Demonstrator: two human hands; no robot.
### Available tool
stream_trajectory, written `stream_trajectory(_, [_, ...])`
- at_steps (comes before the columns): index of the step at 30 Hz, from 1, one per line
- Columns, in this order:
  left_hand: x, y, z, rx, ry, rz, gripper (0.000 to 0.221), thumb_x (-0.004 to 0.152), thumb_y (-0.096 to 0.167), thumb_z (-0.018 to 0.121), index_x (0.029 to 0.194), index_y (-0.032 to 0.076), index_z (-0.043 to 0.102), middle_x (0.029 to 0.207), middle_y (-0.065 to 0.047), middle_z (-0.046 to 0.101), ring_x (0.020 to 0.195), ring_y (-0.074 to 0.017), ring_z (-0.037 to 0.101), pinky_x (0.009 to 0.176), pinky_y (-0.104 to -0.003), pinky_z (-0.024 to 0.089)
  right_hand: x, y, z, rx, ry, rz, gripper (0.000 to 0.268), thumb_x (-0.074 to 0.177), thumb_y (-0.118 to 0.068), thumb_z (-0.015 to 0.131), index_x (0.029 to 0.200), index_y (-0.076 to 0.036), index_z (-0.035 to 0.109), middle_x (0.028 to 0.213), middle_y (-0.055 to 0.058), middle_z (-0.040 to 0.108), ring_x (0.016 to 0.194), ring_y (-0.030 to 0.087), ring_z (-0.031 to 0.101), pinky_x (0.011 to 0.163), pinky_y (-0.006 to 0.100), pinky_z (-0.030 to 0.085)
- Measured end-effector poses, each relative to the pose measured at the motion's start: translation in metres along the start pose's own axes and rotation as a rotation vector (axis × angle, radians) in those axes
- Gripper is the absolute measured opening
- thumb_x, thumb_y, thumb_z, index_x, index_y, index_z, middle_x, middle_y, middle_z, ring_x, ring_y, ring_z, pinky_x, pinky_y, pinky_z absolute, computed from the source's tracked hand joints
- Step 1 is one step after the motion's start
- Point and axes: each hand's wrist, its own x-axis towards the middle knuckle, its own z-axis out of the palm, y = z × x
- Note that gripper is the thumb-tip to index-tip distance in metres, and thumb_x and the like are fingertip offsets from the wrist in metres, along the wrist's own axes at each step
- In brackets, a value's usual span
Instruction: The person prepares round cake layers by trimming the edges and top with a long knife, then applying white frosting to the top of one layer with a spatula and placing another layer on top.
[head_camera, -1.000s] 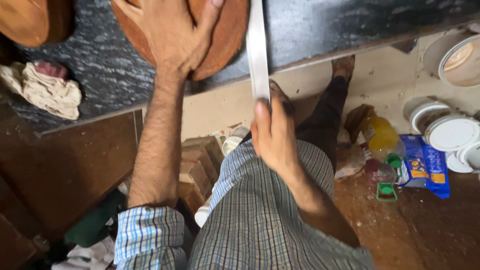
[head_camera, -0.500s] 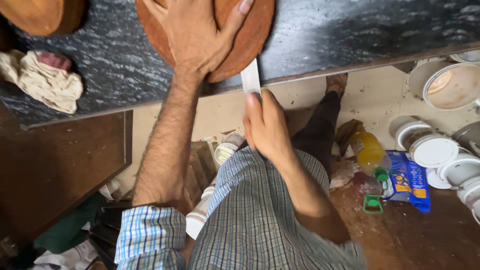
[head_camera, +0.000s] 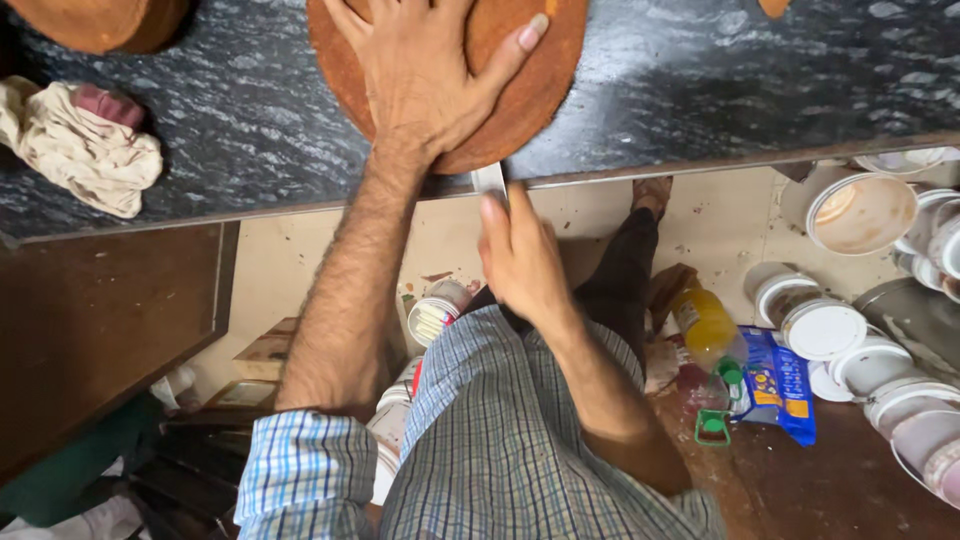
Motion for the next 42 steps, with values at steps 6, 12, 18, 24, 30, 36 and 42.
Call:
stream_trajectory(6, [0.002,0.0,0.003,0.06,0.036,0.009,0.066,0.101,0.073,0.061,0.136,0.017,0.066,0.138,-0.019,0.057,0.137,-0.0458,0.041,0.11,-0.081,0.004,0.005,-0.008,0.008,0.155,-0.108,0.261,0.031,0.109,-0.027,0.048,0.112,0.004,0.053,0.056,0.006,0.053,0.04,0.015,0.051,0.038,0.035,0.042])
stream_trajectory(12, [0.003,-0.002,0.001,0.017,0.045,0.03,0.066,0.1,0.073,0.062,0.135,0.018,0.067,0.137,-0.016,0.059,0.133,-0.0438,0.045,0.107,-0.081,0.011,-0.03,-0.01,0.009,0.122,-0.048,0.053,0.044,0.108,-0.023,0.044,0.145,0.0,0.039,0.056,0.003,0.052,0.041,0.012,0.049,0.039,0.033,0.043])
stream_trajectory(18, [0.006,0.006,0.002,0.004,0.046,-0.04,0.066,0.097,0.075,0.062,0.133,0.019,0.067,0.135,-0.013,0.06,0.131,-0.0391,0.05,0.108,-0.078,0.02,0.025,0.005,0.039,0.367,-0.191,0.331,0.032,0.112,-0.021,0.044,0.126,0.008,0.049,0.057,0.004,0.045,0.037,0.014,0.04,0.035,0.036,0.037])
stream_trajectory(24, [0.006,0.005,-0.005,0.057,0.117,0.007,0.069,0.096,0.074,0.061,0.139,0.021,0.063,0.135,-0.01,0.06,0.13,-0.0392,0.05,0.109,-0.079,0.018,-0.046,0.003,0.023,0.115,-0.176,0.316,0.05,0.108,-0.022,0.044,0.158,-0.021,0.035,0.052,0.006,0.049,0.036,0.015,0.046,0.034,0.036,0.042])
stream_trajectory(30, [0.006,0.009,-0.018,0.086,0.083,-0.019,0.074,0.094,0.078,0.056,0.152,0.032,0.046,0.148,-0.008,0.052,0.139,-0.044,0.039,0.112,-0.082,0.01,0.026,0.003,0.051,0.176,-0.182,0.207,0.029,0.104,-0.023,0.044,0.125,-0.005,0.053,0.05,0.007,0.051,0.034,0.017,0.047,0.033,0.038,0.039])
stream_trajectory(36, [0.008,0.008,-0.025,-0.028,-0.054,-0.041,0.08,0.095,0.078,0.055,0.159,0.033,0.037,0.167,-0.005,0.026,0.153,-0.0478,0.013,0.112,-0.085,0.003,-0.112,0.05,-0.03,-0.33,-0.412,0.398,0.032,0.105,-0.033,0.051,0.098,-0.002,0.057,0.059,0.012,0.056,0.047,0.021,0.054,0.045,0.035,0.041])
stream_trajectory(42, [0.011,0.005,-0.018,-0.087,-0.084,-0.042,0.086,0.095,0.08,0.049,0.162,0.028,0.038,0.171,-0.005,0.015,0.154,-0.0457,0.003,0.113,-0.084,-0.001,-0.215,0.038,-0.216,-0.43,-0.078,0.749,0.044,0.097,-0.037,0.065,0.133,-0.013,0.065,0.073,0.01,0.069,0.06,0.017,0.064,0.053,0.034,0.048])
